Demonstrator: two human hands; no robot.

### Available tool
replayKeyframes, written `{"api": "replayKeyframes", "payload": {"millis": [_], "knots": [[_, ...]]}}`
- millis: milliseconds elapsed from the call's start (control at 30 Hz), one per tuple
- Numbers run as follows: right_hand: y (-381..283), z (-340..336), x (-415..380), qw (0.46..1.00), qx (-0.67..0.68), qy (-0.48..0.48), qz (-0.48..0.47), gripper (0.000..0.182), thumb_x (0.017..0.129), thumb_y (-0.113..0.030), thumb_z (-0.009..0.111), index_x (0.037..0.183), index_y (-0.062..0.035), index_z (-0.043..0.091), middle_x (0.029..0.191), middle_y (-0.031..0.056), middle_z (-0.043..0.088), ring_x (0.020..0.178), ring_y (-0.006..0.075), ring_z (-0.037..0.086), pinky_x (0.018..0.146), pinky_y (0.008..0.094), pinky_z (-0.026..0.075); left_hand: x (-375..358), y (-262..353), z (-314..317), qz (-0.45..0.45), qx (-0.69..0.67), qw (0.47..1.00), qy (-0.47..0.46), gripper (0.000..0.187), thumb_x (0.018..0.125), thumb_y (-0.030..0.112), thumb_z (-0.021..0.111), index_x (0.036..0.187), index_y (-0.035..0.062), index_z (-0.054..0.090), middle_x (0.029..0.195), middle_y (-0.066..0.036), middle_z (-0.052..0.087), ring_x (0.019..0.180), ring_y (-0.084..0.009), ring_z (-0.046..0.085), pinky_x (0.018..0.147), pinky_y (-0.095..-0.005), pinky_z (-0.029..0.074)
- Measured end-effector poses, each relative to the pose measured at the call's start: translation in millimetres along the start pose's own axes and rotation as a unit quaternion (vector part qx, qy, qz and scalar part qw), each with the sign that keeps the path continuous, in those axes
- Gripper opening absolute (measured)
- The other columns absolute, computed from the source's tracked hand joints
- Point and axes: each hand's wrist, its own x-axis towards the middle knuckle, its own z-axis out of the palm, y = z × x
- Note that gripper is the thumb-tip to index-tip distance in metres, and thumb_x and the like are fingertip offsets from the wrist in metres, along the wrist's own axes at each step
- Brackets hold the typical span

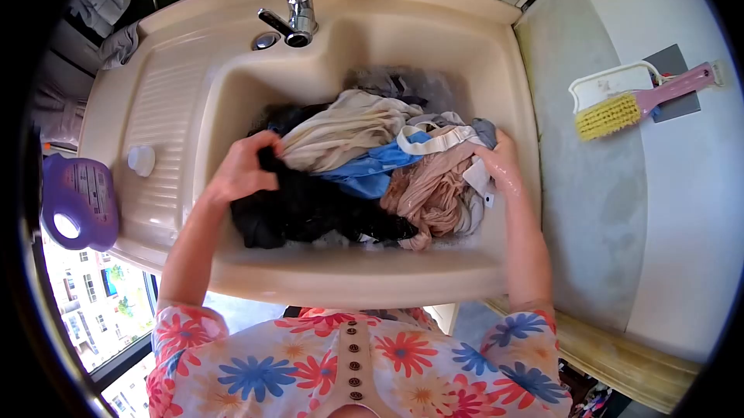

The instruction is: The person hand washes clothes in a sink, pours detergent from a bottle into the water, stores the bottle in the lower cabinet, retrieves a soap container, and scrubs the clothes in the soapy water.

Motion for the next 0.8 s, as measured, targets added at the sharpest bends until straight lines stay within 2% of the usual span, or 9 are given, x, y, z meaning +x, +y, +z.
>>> {"api": "replayKeyframes", "payload": {"millis": [33,133,200,267,367,533,633,700,800], "knots": [[-4,-3,0,0.997,-0.071,-0.029,-0.009,0.048,0.067,-0.006,0.068,0.110,0.0029,0.051,0.098,0.0089,0.059,0.087,0.0174,0.057,0.078,0.0312,0.046,-5,0,-19,-0.057,0.003,0.995,-0.085,0.032,0.050,0.011,0.062,0.080,0.0044,0.052,0.081,-0.007,0.051,0.081,-0.0182,0.049,0.074,-0.0283,0.040],[9,43,8,0.933,-0.322,-0.018,-0.159,0.075,0.067,-0.036,0.070,0.128,-0.0095,0.037,0.137,0.0183,0.027,0.126,0.0351,0.026,0.096,0.0497,0.032,4,-33,-28,0.050,0.040,0.991,-0.114,0.058,0.052,0.026,0.073,0.102,0.0060,0.052,0.108,-0.014,0.048,0.105,-0.0277,0.044,0.090,-0.0347,0.035],[16,108,-3,0.847,-0.518,-0.069,-0.095,0.083,0.063,-0.051,0.067,0.132,-0.0205,0.033,0.143,0.0148,0.010,0.130,0.0436,0.003,0.088,0.0713,0.019,28,-14,8,0.052,0.081,0.985,-0.140,0.080,0.053,0.040,0.076,0.120,0.0086,0.046,0.123,-0.018,0.041,0.116,-0.0334,0.037,0.098,-0.0391,0.029],[38,134,22,0.821,-0.556,-0.043,-0.127,0.070,0.067,-0.041,0.064,0.128,-0.0165,0.039,0.141,0.0147,0.018,0.129,0.0404,0.010,0.088,0.0699,0.022,42,-1,67,-0.145,0.341,0.912,-0.177,0.109,0.051,0.062,0.069,0.137,0.0172,0.019,0.135,-0.022,0.025,0.117,-0.0449,0.032,0.095,-0.0495,0.034],[118,146,107,0.723,-0.675,-0.123,-0.073,0.045,0.075,-0.025,0.054,0.116,-0.0088,0.051,0.131,0.0142,0.038,0.125,0.0337,0.027,0.091,0.0631,0.027,83,-17,112,-0.157,0.322,0.921,-0.153,0.088,0.061,0.049,0.068,0.133,0.0209,0.027,0.136,-0.018,0.026,0.117,-0.0449,0.032,0.085,-0.0533,0.040],[95,138,128,0.880,-0.418,-0.216,0.058,0.036,0.077,-0.022,0.052,0.109,-0.0049,0.056,0.115,0.0165,0.051,0.113,0.0333,0.043,0.091,0.0476,0.036,130,-84,172,-0.169,0.330,0.922,-0.109,0.044,0.075,0.034,0.056,0.113,0.0129,0.052,0.112,-0.014,0.056,0.097,-0.0319,0.056,0.072,-0.0436,0.046],[64,140,77,0.949,-0.233,-0.179,0.118,0.037,0.077,-0.022,0.052,0.109,-0.0043,0.056,0.112,0.0185,0.052,0.110,0.0337,0.046,0.090,0.0427,0.039,142,-103,175,-0.047,0.397,0.912,-0.094,0.030,0.080,0.025,0.047,0.101,0.0087,0.061,0.098,-0.013,0.062,0.079,-0.0291,0.063,0.068,-0.0410,0.048],[55,147,3,0.826,-0.485,0.023,-0.286,0.029,0.077,-0.018,0.052,0.100,-0.0019,0.059,0.102,0.0207,0.056,0.098,0.0340,0.053,0.082,0.0410,0.043,144,-82,156,-0.076,0.338,0.927,-0.144,0.032,0.078,0.028,0.049,0.100,0.0079,0.061,0.101,-0.012,0.062,0.085,-0.0309,0.061,0.071,-0.0428,0.048],[58,142,-9,0.743,-0.627,-0.217,-0.085,0.023,0.075,-0.013,0.052,0.091,0.0000,0.060,0.097,0.0186,0.059,0.093,0.0323,0.055,0.081,0.0412,0.042,136,-61,142,-0.145,0.285,0.943,-0.089,0.043,0.072,0.036,0.056,0.104,0.0073,0.059,0.098,-0.012,0.063,0.091,-0.0295,0.060,0.075,-0.0424,0.047]]}}
